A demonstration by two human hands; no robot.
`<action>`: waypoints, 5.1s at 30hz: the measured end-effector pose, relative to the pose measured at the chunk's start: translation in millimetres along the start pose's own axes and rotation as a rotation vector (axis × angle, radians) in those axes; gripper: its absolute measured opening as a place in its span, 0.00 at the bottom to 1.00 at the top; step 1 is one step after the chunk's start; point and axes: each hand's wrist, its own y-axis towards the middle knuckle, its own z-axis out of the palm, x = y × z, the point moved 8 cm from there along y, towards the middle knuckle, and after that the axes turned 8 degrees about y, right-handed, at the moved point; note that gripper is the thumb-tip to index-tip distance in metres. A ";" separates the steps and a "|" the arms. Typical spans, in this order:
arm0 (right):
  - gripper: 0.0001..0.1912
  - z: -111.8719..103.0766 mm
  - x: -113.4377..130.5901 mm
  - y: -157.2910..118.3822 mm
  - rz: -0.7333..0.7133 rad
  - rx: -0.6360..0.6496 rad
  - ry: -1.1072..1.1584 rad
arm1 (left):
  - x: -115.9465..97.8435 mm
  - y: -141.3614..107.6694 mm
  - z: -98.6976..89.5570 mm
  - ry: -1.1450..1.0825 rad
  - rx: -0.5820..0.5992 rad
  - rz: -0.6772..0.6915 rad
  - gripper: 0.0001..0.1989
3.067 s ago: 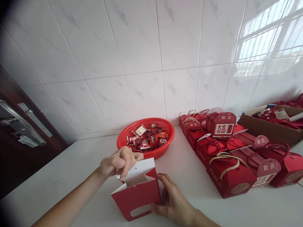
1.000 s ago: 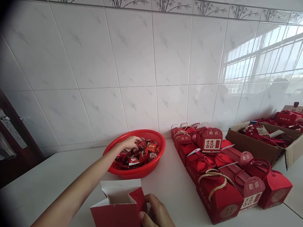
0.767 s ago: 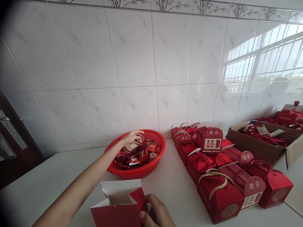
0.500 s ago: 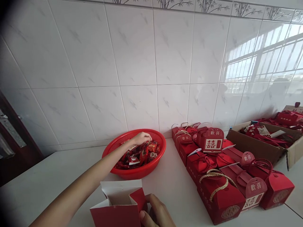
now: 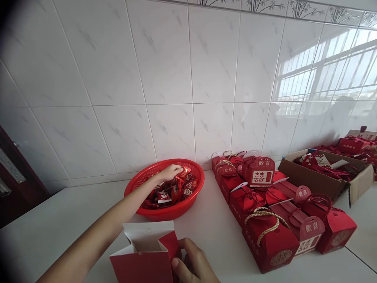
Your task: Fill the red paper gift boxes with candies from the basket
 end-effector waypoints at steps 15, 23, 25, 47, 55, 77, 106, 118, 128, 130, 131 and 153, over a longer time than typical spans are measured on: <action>0.28 -58.3 62.6 28.3 -0.174 -0.201 0.192 | -86.5 -42.4 31.8 -0.440 0.256 0.184 0.19; 0.27 -75.2 94.4 29.1 -0.273 -0.323 0.281 | -129.2 -72.0 63.7 -0.327 0.437 0.298 0.15; 0.26 -74.8 100.4 30.9 -0.265 -0.308 0.254 | -125.6 -70.5 60.4 -0.270 0.398 0.268 0.14; 0.21 -51.9 96.8 47.9 -0.133 -0.248 0.611 | -73.2 -47.0 50.2 -0.401 -0.022 0.098 0.23; 0.23 -21.1 90.4 45.8 -0.123 -0.119 0.472 | -62.7 -44.4 40.4 -0.351 -0.167 0.076 0.23; 0.20 -53.0 93.6 39.0 -0.239 -0.289 0.601 | -69.9 -48.7 46.8 -0.590 -0.023 0.070 0.27; 0.23 -75.2 78.3 38.8 -0.068 -0.384 0.610 | -85.5 -64.1 52.3 -0.763 0.239 0.138 0.23; 0.24 -64.8 84.0 36.5 -0.062 -0.274 0.526 | -87.8 -69.0 64.3 -0.609 0.351 0.159 0.28; 0.27 -72.2 82.4 35.4 -0.080 -0.379 0.552 | -49.4 -19.1 18.2 -0.088 0.050 0.110 0.19; 0.28 -72.0 81.0 35.6 -0.076 -0.385 0.546 | -42.4 -16.0 25.8 0.022 0.157 0.107 0.14; 0.28 -71.7 80.2 35.7 -0.074 -0.384 0.541 | -38.9 -16.1 30.0 0.083 0.204 0.102 0.13; 0.27 -67.2 78.6 33.6 -0.063 -0.374 0.483 | -2.7 -22.9 38.4 0.279 0.275 -0.044 0.27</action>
